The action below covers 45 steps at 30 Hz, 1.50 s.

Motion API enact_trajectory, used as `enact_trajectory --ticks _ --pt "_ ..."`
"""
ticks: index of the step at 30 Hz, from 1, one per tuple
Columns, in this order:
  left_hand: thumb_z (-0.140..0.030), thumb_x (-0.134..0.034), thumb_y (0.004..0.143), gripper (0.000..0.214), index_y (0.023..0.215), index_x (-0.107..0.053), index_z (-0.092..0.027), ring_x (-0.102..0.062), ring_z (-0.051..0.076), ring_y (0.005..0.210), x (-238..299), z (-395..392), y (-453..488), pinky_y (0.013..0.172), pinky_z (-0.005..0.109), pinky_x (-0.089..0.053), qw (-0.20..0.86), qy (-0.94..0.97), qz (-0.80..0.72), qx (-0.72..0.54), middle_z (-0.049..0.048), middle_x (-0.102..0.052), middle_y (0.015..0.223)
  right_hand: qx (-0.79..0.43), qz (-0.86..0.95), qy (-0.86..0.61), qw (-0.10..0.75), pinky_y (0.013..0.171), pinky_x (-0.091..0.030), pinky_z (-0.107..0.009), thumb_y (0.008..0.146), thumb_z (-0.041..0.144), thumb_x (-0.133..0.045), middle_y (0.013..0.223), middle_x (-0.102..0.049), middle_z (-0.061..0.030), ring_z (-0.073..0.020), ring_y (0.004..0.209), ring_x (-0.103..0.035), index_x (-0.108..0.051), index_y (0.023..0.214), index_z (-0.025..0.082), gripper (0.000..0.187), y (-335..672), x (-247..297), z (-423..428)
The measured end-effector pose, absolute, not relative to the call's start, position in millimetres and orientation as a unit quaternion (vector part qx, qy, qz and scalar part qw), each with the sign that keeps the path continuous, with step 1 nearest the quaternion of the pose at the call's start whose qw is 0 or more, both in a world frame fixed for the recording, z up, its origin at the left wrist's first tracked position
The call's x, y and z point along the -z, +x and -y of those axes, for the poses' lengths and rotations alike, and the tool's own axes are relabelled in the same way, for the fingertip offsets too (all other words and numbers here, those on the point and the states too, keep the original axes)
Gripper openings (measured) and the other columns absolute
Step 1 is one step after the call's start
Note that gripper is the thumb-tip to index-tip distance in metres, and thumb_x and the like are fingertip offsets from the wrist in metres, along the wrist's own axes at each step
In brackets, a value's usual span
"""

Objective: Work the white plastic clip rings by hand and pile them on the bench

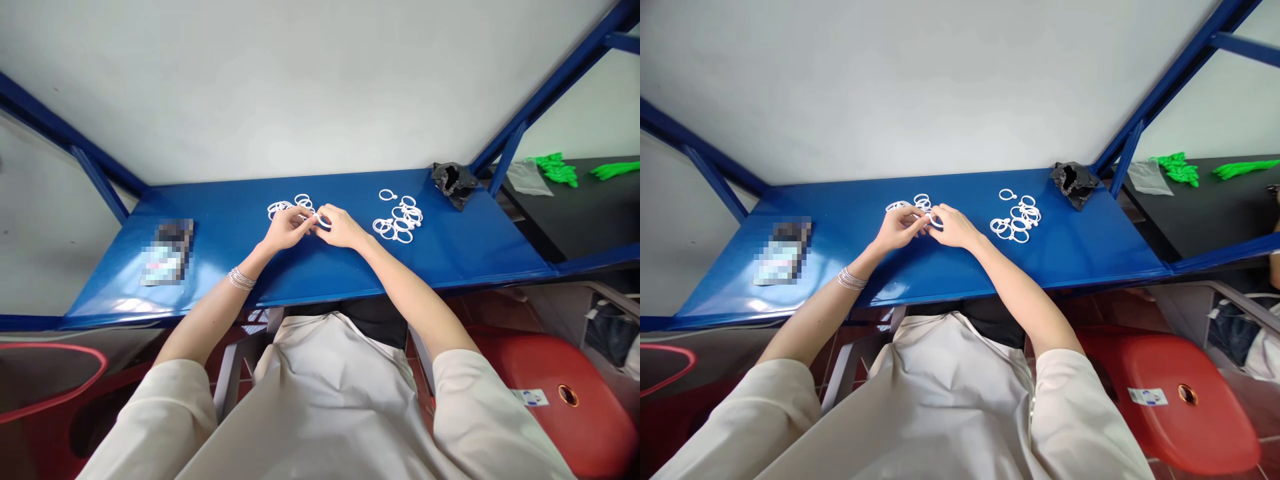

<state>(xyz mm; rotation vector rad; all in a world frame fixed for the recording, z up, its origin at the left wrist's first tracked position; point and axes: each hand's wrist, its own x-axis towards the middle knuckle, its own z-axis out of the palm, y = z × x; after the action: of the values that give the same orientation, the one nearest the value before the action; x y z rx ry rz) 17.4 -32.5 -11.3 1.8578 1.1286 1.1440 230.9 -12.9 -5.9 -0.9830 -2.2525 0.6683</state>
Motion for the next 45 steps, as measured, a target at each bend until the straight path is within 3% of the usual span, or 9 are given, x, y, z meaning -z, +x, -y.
enact_trajectory --ticks 6,9,11,17,21,36,39,42,45 --pt "-0.063 -0.077 0.097 0.041 0.095 -0.077 -0.022 -0.076 0.018 0.061 12.2 31.1 16.1 0.057 0.029 -0.059 0.312 0.735 -0.426 -0.426 0.0058 -0.079 0.074 -0.262 0.848 -0.375 0.269 0.087 -0.052 -0.038 0.099 0.034 -0.077 0.107 -0.067 -0.0084 -0.0237 0.092 -0.065 -0.070 0.104 0.020 0.017 229.8 5.2 13.5" --pt "-0.058 -0.077 0.097 0.034 0.094 -0.077 -0.023 -0.071 0.017 0.057 11.8 28.4 13.3 0.055 0.029 -0.054 0.260 0.731 -0.465 -0.427 0.0038 -0.077 0.071 -0.270 0.838 -0.409 0.241 0.104 -0.057 -0.048 0.086 0.046 -0.094 0.126 -0.068 -0.0126 -0.0322 0.115 -0.070 -0.072 0.131 0.022 0.056 236.9 2.1 9.4" --pt "-0.052 -0.078 0.097 0.029 0.092 -0.077 -0.023 -0.071 0.017 0.060 10.7 26.1 10.7 0.059 0.030 -0.054 0.211 0.720 -0.497 -0.437 0.0034 -0.078 0.074 -0.238 0.819 -0.472 0.225 0.114 -0.055 -0.057 0.083 0.049 -0.098 0.138 -0.064 -0.0183 -0.0395 0.127 -0.068 -0.069 0.143 0.020 0.073 248.4 1.1 2.6" --pt "-0.039 -0.079 0.095 0.018 0.089 -0.075 -0.022 -0.069 0.017 0.064 9.7 19.9 3.9 0.068 0.031 -0.052 0.107 0.670 -0.576 -0.456 0.0040 -0.082 0.084 -0.170 0.679 -0.670 0.246 0.126 -0.045 -0.073 0.095 0.034 -0.085 0.164 -0.046 -0.0352 -0.0542 0.152 -0.054 -0.049 0.167 0.009 0.084 296.5 10.2 -27.3" --pt "-0.036 -0.079 0.092 0.015 0.087 -0.073 -0.023 -0.068 0.019 0.064 14.5 16.4 1.6 0.070 0.033 -0.052 0.076 0.656 -0.595 -0.457 0.0037 -0.081 0.081 -0.175 0.651 -0.701 0.233 0.128 -0.035 -0.081 0.094 0.035 -0.085 0.163 -0.049 -0.0409 -0.0604 0.158 -0.045 -0.040 0.172 0.004 0.096 308.5 20.6 -41.0" --pt "-0.028 -0.077 0.090 0.006 0.088 -0.073 -0.024 -0.071 0.022 0.070 17.9 16.0 1.0 0.074 0.034 -0.051 0.071 0.644 -0.623 -0.438 0.0036 -0.079 0.079 -0.180 0.676 -0.673 0.241 0.117 -0.054 -0.064 0.098 0.003 -0.063 0.130 -0.074 -0.0267 -0.0446 0.128 -0.071 -0.076 0.123 0.010 0.030 288.1 9.7 -30.5" --pt "-0.029 -0.077 0.090 0.007 0.089 -0.075 -0.023 -0.069 0.020 0.066 14.1 18.2 3.5 0.072 0.033 -0.051 0.095 0.661 -0.605 -0.434 0.0029 -0.080 0.079 -0.195 0.685 -0.639 0.291 0.117 -0.055 -0.059 0.100 0.008 -0.061 0.124 -0.076 -0.0232 -0.0391 0.122 -0.073 -0.076 0.110 0.014 0.018 285.4 7.6 -32.3" --pt "-0.032 -0.077 0.092 0.010 0.090 -0.076 -0.022 -0.067 0.017 0.061 11.7 20.7 7.6 0.067 0.031 -0.051 0.141 0.680 -0.569 -0.441 0.0025 -0.080 0.080 -0.298 0.681 -0.556 0.373 0.100 -0.062 -0.050 0.105 0.023 -0.063 0.111 -0.078 -0.0137 -0.0291 0.101 -0.076 -0.071 0.104 0.019 0.008 275.9 9.8 -33.0" --pt "-0.041 -0.077 0.096 0.020 0.095 -0.080 -0.021 -0.069 0.016 0.060 10.7 23.1 12.4 0.065 0.031 -0.051 0.185 0.690 -0.549 -0.435 0.0040 -0.082 0.084 -0.444 0.656 -0.437 0.426 0.079 -0.064 -0.039 0.103 0.042 -0.073 0.104 -0.076 -0.0079 -0.0228 0.089 -0.074 -0.066 0.102 0.022 0.021 261.7 12.3 -28.0"
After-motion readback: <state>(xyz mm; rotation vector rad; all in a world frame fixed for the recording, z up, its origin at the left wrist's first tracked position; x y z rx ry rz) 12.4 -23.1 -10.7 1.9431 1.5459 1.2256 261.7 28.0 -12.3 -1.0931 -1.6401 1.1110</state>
